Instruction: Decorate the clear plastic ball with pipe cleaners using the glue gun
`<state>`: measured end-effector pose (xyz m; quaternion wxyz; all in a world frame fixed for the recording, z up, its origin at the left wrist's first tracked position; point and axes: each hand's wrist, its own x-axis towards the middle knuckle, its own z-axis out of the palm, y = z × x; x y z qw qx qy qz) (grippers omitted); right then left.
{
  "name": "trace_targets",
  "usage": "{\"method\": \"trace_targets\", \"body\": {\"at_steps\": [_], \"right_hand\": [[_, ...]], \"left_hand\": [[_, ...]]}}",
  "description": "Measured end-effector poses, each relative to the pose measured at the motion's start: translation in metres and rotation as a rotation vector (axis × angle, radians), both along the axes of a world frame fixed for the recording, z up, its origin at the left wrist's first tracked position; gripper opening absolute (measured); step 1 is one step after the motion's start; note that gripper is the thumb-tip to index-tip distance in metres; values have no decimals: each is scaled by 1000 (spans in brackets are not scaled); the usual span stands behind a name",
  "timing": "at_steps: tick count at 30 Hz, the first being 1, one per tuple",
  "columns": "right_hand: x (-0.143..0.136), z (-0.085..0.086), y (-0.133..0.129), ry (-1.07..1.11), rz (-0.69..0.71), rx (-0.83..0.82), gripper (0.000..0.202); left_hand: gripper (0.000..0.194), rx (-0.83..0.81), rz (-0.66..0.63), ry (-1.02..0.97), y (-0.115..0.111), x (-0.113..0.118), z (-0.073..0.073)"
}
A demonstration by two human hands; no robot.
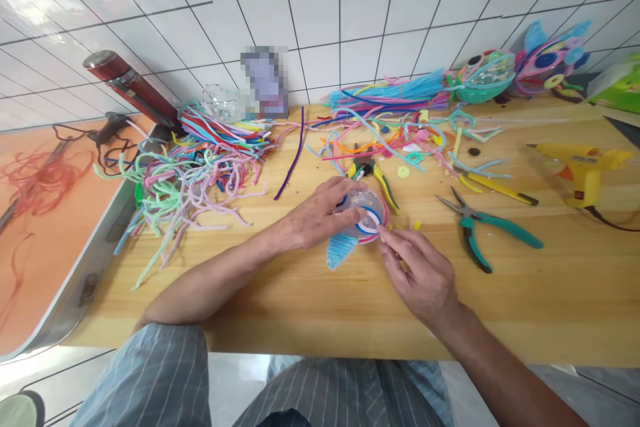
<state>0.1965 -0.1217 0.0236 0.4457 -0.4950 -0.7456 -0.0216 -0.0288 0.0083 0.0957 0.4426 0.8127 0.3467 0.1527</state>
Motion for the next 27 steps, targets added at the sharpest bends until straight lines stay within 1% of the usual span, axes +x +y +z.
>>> {"method": "trace_targets", "body": {"at_steps": [3,6,13,18,25,27], "right_hand": [[0,-1,0,-9,1,11,50],[-1,0,1,-11,11,17,51],[-1,1,2,-37,21,3,57],[0,-1,3,-89,0,55,60],[1,-3,4,-91,-4,58,67],[1,-2,4,-98,-6,61,67]], "left_hand": [[46,13,2,-8,0,0,-2],[49,18,-4,-9,1,0,-3],[50,13,-24,-11,1,0,-1],[59,11,-31,-10,3,0,-3],[66,11,-38,3,7,-1,-11],[73,3,-40,17,9,-1,-14]]}}
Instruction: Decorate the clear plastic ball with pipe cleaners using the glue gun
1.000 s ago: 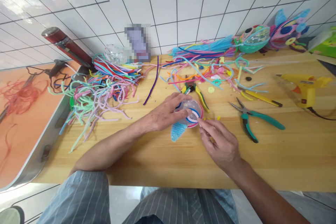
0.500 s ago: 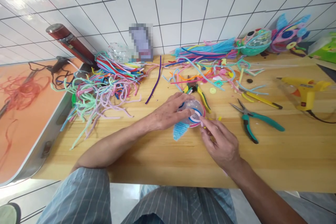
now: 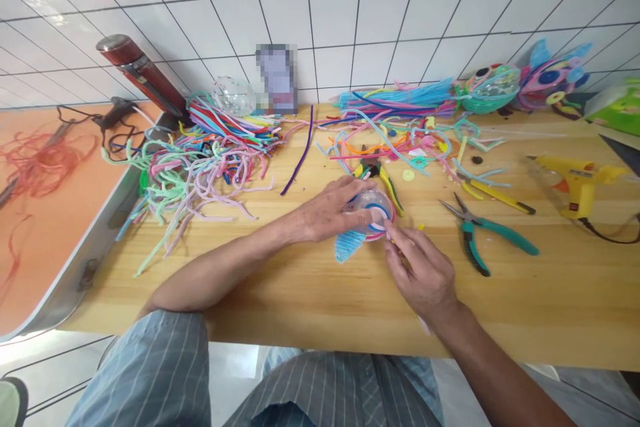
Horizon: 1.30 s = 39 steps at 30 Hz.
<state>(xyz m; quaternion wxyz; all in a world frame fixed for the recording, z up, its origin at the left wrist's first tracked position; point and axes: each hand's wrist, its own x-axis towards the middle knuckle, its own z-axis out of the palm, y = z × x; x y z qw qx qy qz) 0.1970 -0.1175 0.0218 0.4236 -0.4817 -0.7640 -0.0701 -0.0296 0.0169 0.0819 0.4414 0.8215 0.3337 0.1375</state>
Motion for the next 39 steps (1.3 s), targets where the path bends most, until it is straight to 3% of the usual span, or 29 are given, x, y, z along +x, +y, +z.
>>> {"method": "trace_targets", "body": {"at_steps": [4,12,20,27,35,39], "right_hand": [[-1,2,0,3,4,-4,66],[0,1,-1,5,-7,-9,65],[1,1,-2,66,36,-79,64],[4,13,-4,143,34,-161,46],[13,25,-19,53,17,-45,59],[24,28,-28,42,36,-119,53]], "left_hand": [[85,8,-7,6,2,0,-5],[67,1,-82,-20,4,-1,-1],[81,-28,-67,-30,10,-5,-9],[77,17,-100,-38,11,-3,-10],[77,53,-111,-28,11,-3,-6],[77,67,-133,-17,9,-1,-2]]}}
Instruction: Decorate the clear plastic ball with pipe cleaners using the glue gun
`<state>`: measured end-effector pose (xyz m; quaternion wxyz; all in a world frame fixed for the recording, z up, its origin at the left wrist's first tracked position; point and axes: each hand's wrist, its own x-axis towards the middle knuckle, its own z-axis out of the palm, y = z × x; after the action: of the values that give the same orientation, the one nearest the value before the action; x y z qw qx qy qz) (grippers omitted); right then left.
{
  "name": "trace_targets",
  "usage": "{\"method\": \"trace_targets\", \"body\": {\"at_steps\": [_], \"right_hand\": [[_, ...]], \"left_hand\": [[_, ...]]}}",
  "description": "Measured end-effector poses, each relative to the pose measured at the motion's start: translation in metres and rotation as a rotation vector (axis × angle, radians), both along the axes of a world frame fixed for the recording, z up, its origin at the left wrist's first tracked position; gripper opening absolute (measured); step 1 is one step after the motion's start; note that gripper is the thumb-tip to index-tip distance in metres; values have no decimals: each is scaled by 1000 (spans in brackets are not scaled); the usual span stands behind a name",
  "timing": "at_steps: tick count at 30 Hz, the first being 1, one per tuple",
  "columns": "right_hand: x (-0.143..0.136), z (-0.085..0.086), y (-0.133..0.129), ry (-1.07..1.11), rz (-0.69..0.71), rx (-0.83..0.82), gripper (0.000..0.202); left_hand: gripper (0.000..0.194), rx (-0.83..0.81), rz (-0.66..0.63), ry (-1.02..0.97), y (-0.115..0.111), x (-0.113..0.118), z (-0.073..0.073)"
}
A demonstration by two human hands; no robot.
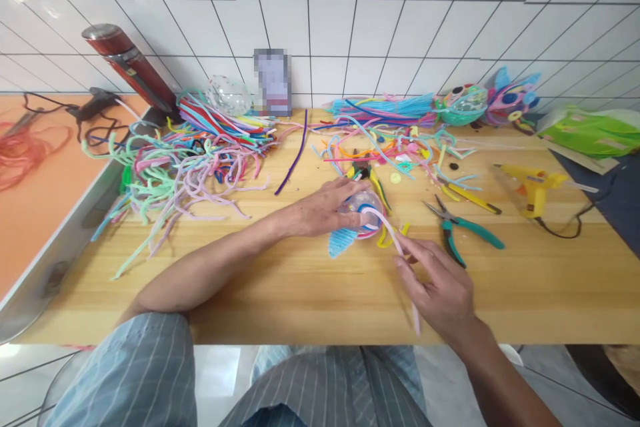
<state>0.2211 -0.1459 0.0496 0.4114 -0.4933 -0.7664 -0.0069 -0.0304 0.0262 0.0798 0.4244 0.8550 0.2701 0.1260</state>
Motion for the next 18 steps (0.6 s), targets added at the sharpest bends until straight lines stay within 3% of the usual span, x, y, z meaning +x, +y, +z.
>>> {"method": "trace_targets", "body": {"at_steps": [5,8,11,15,18], "right_hand": [[28,-2,-13,81,-53,-252,29],[57,-7,-18,163,-146,-362,26],[102,-11,-14,224,-380,-346,30],[174,-5,10,283,-838,-281,29],[215,6,38,281,-982,-288,22]], "left_hand": [[78,-3,15,36,-5,-2,5],[73,21,3,36,-6,-4,5],[71,38,-3,40,-7,-4,4],[68,48,10,45,-9,-2,5],[64,50,22,38,-12,0,7]]}}
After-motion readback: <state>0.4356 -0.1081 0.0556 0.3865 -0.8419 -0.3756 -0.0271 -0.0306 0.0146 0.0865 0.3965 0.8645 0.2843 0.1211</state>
